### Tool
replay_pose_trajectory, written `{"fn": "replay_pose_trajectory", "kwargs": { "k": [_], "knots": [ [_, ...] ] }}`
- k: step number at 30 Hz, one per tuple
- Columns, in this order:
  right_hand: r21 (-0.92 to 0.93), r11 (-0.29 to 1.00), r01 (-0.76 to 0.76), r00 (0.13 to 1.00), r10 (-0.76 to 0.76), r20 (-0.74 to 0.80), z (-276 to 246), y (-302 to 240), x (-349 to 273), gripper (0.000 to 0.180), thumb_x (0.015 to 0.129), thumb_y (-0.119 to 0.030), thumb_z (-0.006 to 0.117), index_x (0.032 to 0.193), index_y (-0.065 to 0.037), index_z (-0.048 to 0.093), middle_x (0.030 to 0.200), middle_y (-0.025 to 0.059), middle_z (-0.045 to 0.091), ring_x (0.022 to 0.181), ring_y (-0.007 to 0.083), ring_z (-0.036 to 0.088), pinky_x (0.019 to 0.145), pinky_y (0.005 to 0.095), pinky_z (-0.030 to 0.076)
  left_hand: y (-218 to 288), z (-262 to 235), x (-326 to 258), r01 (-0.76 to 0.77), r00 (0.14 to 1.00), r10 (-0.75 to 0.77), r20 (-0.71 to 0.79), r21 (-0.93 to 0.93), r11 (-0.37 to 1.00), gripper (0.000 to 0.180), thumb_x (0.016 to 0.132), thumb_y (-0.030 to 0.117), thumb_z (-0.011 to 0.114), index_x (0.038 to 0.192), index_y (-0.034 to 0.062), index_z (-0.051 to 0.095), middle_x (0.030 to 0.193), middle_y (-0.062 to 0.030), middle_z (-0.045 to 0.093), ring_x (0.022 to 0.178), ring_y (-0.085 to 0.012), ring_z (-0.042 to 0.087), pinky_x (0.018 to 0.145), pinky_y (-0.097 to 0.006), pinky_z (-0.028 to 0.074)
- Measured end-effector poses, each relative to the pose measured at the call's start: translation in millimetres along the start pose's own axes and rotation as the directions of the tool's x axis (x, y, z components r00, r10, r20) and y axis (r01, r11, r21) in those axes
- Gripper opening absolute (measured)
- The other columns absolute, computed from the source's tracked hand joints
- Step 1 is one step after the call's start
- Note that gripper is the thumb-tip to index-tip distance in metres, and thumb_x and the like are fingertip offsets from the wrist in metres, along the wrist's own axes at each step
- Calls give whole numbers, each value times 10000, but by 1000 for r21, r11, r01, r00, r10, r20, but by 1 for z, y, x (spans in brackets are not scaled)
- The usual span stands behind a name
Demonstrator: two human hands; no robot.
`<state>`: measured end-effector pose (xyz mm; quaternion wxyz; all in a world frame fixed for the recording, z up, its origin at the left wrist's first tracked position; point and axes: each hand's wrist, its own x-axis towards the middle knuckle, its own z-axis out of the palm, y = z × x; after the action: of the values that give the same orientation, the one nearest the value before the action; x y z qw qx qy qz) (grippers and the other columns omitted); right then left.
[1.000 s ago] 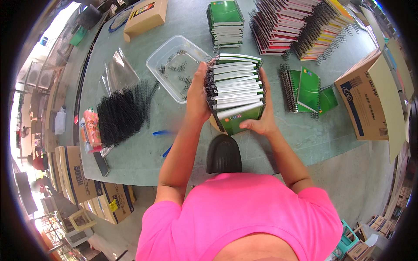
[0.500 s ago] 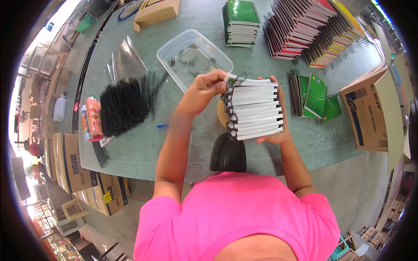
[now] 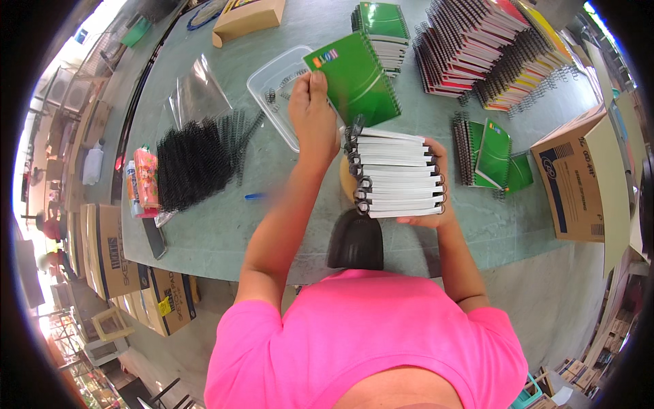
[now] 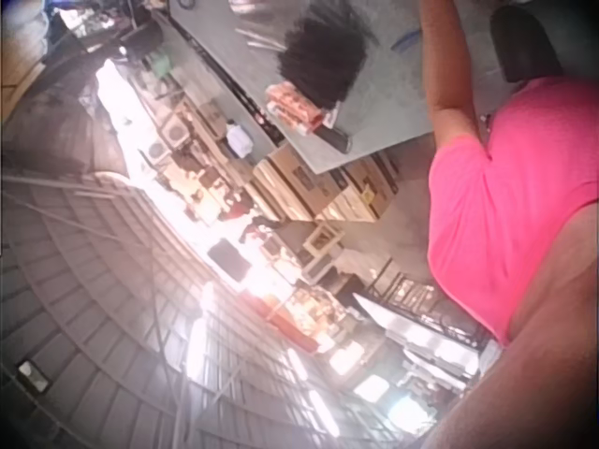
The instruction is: The person uses shears to trim the ends of the spiral binding on stacks of green and red notebooks, then stacks the finished notebooks into piles on the table.
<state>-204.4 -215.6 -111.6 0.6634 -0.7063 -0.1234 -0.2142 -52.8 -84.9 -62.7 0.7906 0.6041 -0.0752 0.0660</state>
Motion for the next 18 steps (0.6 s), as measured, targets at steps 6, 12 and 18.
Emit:
{"fn": "replay_pose_trajectory", "kwargs": {
  "k": [6, 12, 18],
  "knots": [
    [-154, 985, 82, 991, -63, 121, -4, -8, 7, 1129, 452, -370, 836, 1301, -6, 187, 1189, 132, 382, 1107, 243, 396, 959, 349, 297, -19, 35, 25, 227, 888, -244, 390, 88, 970, 308, 902, 264, 471, 1032, -7, 539, 807, -57, 571, 663, -102, 526, 602, -226, 420],
    [-6, 1000, -4, 993, 3, -114, 8, 1, 0, 1106, 452, -372, 837, 1278, 20, 214, 1179, 139, 393, 1099, 239, 401, 952, 351, 304, 10, -29, -18, 558, 559, -195, 806, -191, 807, 534, 904, 496, 333, 1102, 26, 493, 1039, -86, 573, 953, -166, 538, 870, -298, 407],
    [-54, 994, 95, 983, -102, -155, 16, -10, 24, 1131, 476, -391, 825, 1302, 34, 178, 1206, 161, 381, 1129, 257, 385, 975, 365, 281, 17, -21, -44, 542, 761, -329, 559, -269, 796, 657, 839, 634, 303, 1050, 43, 496, 963, -53, 548, 853, -131, 522, 777, -292, 431]
  ]
}}
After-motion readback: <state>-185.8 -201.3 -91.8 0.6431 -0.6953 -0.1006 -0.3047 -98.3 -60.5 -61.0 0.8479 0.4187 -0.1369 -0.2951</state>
